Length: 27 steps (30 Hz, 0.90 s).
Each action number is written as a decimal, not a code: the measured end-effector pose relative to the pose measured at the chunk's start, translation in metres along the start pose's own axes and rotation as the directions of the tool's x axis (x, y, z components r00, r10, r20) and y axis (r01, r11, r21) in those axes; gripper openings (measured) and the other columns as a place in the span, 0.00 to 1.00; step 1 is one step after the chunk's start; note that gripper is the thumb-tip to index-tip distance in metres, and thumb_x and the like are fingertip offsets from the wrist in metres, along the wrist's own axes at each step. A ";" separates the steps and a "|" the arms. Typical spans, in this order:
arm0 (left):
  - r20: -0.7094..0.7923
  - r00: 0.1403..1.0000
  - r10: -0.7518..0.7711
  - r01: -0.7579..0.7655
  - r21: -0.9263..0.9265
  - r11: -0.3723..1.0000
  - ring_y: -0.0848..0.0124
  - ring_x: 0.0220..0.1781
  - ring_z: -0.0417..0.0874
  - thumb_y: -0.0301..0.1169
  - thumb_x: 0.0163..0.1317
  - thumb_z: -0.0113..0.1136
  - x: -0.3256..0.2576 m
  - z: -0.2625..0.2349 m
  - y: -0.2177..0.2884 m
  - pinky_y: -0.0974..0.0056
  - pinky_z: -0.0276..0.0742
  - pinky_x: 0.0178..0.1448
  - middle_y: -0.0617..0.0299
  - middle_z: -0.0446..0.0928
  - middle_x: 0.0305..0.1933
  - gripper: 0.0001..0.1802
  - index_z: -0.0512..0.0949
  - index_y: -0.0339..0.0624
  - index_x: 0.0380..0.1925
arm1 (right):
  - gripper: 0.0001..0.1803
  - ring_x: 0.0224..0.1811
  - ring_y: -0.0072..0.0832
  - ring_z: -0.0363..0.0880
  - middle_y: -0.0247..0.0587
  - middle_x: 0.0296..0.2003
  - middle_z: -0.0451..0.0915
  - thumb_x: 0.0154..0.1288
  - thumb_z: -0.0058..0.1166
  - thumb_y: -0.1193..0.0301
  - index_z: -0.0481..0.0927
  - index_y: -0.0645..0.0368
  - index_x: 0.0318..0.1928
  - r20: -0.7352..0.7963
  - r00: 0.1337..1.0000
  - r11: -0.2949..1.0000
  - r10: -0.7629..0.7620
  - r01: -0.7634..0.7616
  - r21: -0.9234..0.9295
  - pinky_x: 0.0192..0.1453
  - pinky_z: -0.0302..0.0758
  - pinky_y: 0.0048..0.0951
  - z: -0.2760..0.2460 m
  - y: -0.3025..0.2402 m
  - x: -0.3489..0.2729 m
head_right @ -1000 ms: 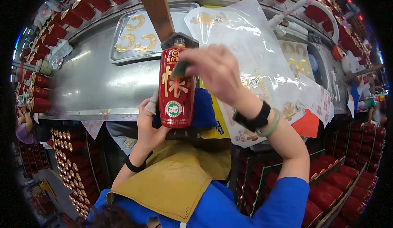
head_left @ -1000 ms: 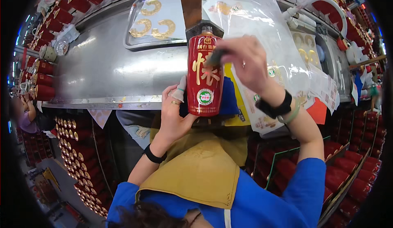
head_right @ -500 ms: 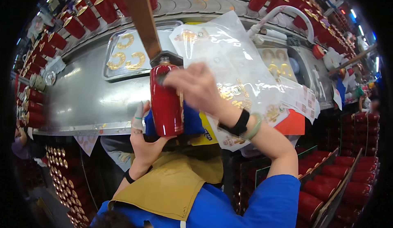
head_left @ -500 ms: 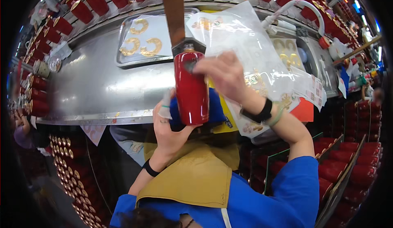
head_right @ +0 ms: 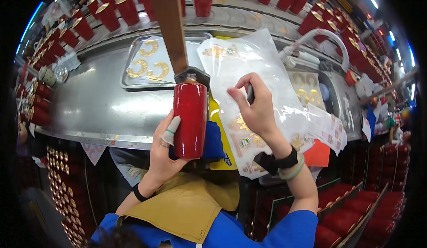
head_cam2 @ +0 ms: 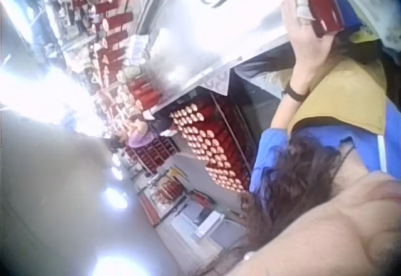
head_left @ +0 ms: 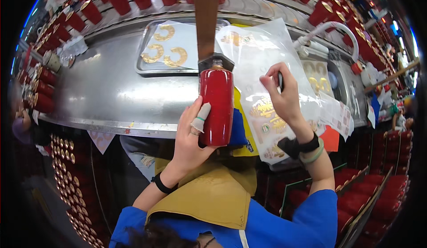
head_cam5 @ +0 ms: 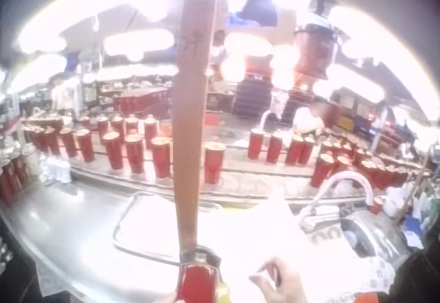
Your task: Manually applying and smoothing adhesive gold and red decorative labels onto red bottles on an industrial production line.
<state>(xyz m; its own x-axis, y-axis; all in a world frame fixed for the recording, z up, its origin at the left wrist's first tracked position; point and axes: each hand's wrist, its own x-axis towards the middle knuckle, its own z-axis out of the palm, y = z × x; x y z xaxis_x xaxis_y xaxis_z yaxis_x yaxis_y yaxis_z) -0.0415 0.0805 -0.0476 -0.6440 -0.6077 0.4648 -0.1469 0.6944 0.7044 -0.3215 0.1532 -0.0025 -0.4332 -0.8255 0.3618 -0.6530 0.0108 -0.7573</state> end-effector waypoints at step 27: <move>0.079 0.997 -0.008 0.012 -0.048 0.999 0.48 0.76 0.69 0.31 0.43 0.83 0.006 0.005 -0.015 0.51 0.63 0.78 0.45 0.64 0.77 0.55 0.68 0.38 0.74 | 0.14 0.48 0.47 0.88 0.52 0.41 0.89 0.60 0.64 0.70 0.89 0.59 0.46 -0.265 0.732 0.329 0.628 -0.559 -0.761 0.55 0.81 0.43 -0.323 0.267 -0.093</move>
<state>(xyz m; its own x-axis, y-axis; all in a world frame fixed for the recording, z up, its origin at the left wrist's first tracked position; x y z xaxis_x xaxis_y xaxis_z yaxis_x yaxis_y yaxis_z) -0.0471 0.0684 -0.0574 -0.6998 -0.5813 0.4151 -0.1189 0.6678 0.7348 -0.6561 0.4155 -0.0627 -0.8917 -0.4476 -0.0671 -0.4461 0.8942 -0.0376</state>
